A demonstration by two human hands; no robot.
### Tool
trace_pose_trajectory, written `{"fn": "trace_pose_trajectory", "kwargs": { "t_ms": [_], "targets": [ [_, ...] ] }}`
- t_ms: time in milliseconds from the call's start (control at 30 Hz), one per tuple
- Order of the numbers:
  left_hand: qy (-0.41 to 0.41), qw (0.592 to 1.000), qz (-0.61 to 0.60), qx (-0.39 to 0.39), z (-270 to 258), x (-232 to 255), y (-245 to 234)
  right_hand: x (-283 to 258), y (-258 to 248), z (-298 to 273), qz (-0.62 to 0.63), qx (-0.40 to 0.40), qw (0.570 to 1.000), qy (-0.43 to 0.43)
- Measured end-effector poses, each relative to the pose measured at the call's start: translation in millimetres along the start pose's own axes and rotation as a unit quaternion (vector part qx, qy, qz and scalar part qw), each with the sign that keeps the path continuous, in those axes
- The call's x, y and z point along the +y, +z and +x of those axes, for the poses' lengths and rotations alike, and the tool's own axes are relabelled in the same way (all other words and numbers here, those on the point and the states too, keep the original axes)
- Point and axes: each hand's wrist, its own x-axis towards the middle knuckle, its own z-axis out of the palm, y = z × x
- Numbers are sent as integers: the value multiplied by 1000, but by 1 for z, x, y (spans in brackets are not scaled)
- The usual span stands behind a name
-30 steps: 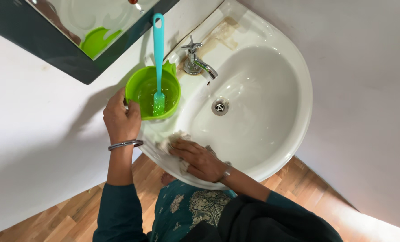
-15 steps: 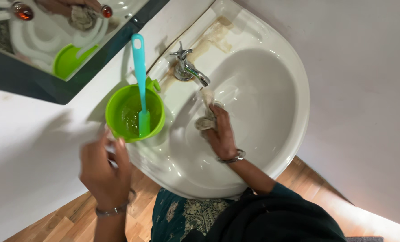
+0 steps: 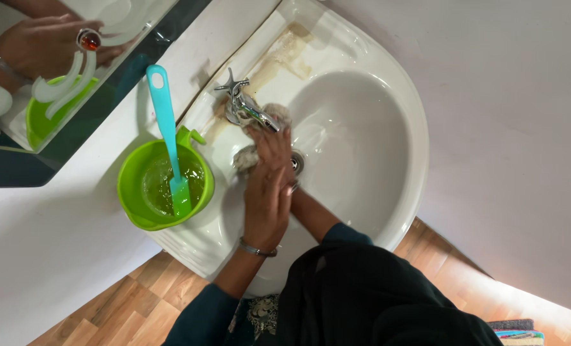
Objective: The person cleans a white bathroom sink using a cloth. They wipe the basin, faucet, and surrounding areas, occasionally dipping the cloth into a green bucket of water to rinse it.
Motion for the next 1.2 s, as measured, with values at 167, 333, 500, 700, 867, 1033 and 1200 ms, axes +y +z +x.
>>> {"fn": "trace_pose_trajectory", "kwargs": {
  "t_ms": [167,333,500,700,867,1033,1200],
  "targets": [
    [10,999,25,-28,18,-5,35,45,-51,66,-58,-101,985,-131],
    [15,1000,8,-18,24,-22,68,64,-83,121,-51,-180,958,-219],
    [8,998,-22,-53,28,-21,100,88,-95,162,-44,-208,942,-258],
    [11,997,30,-73,66,-35,121,129,-117,189,-147,-205,950,-185],
    [-5,987,37,-155,73,-37,117,137,-140,164,-235,-165,950,-124],
    [-13,970,54,-238,55,-31,124,134,-184,122,-382,-171,907,46],
    [-24,950,39,-310,30,-18,130,121,-241,61,-372,-242,855,268]
  ]
}}
